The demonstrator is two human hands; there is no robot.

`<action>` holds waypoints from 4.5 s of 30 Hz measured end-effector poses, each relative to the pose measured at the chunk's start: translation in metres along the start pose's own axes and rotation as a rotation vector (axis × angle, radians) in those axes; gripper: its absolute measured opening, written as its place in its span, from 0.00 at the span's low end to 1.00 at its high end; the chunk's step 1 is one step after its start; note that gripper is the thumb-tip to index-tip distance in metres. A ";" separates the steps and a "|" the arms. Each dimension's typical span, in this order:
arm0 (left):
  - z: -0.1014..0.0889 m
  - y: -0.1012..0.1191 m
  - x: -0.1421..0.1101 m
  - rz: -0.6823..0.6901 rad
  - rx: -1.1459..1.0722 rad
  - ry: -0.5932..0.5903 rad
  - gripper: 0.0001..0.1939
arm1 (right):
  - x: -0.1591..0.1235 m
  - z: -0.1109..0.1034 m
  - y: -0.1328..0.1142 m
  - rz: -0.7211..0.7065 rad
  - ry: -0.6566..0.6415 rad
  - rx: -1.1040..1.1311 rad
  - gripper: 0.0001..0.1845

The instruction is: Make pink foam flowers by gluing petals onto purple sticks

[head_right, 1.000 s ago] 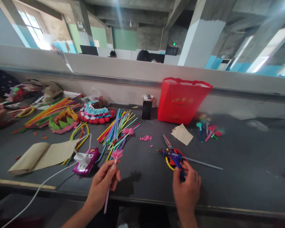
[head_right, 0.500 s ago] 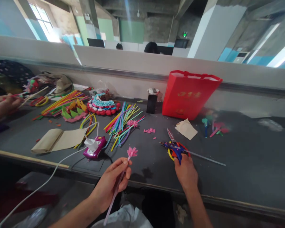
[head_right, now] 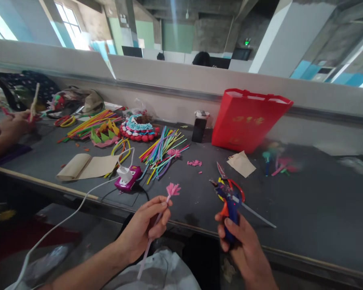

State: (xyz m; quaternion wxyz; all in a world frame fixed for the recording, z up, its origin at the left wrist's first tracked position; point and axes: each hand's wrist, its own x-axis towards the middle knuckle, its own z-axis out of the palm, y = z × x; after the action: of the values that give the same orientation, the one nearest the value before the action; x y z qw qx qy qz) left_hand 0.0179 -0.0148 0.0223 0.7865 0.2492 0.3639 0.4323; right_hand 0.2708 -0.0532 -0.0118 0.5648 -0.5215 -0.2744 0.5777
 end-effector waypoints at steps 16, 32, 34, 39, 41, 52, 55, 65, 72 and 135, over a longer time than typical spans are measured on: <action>0.002 -0.014 -0.006 0.036 0.018 0.001 0.13 | -0.045 0.001 0.008 -0.382 0.229 -0.006 0.14; 0.012 -0.007 -0.018 -0.022 0.004 -0.012 0.11 | -0.058 0.060 0.018 -0.530 0.200 -0.549 0.15; 0.013 -0.007 -0.019 -0.015 0.012 -0.017 0.10 | -0.059 0.062 0.018 -0.539 0.203 -0.581 0.15; 0.011 -0.007 -0.021 -0.008 0.026 -0.011 0.10 | -0.059 0.065 0.014 -0.543 0.176 -0.627 0.13; 0.011 -0.007 -0.021 -0.008 0.029 -0.011 0.10 | -0.059 0.068 0.012 -0.542 0.167 -0.642 0.13; 0.008 -0.007 -0.019 -0.040 0.021 0.004 0.10 | -0.054 0.073 0.010 -0.588 0.173 -0.689 0.12; 0.007 -0.007 -0.018 -0.040 0.015 0.004 0.10 | -0.053 0.073 0.011 -0.577 0.172 -0.689 0.12; 0.005 -0.007 -0.014 -0.059 -0.068 0.017 0.08 | -0.050 0.074 0.012 -0.542 0.180 -0.672 0.12; 0.004 -0.008 -0.013 -0.063 -0.094 -0.021 0.09 | -0.049 0.072 0.015 -0.508 0.184 -0.655 0.13; -0.051 0.004 0.085 0.282 0.273 0.121 0.15 | 0.127 -0.037 -0.035 0.138 0.144 -0.016 0.06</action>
State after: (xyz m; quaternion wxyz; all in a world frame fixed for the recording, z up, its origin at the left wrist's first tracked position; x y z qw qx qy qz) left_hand 0.0062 0.0641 -0.0369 0.6539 0.3756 0.4270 0.4990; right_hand 0.3407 0.0630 -0.0291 0.5377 -0.5840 -0.2011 0.5739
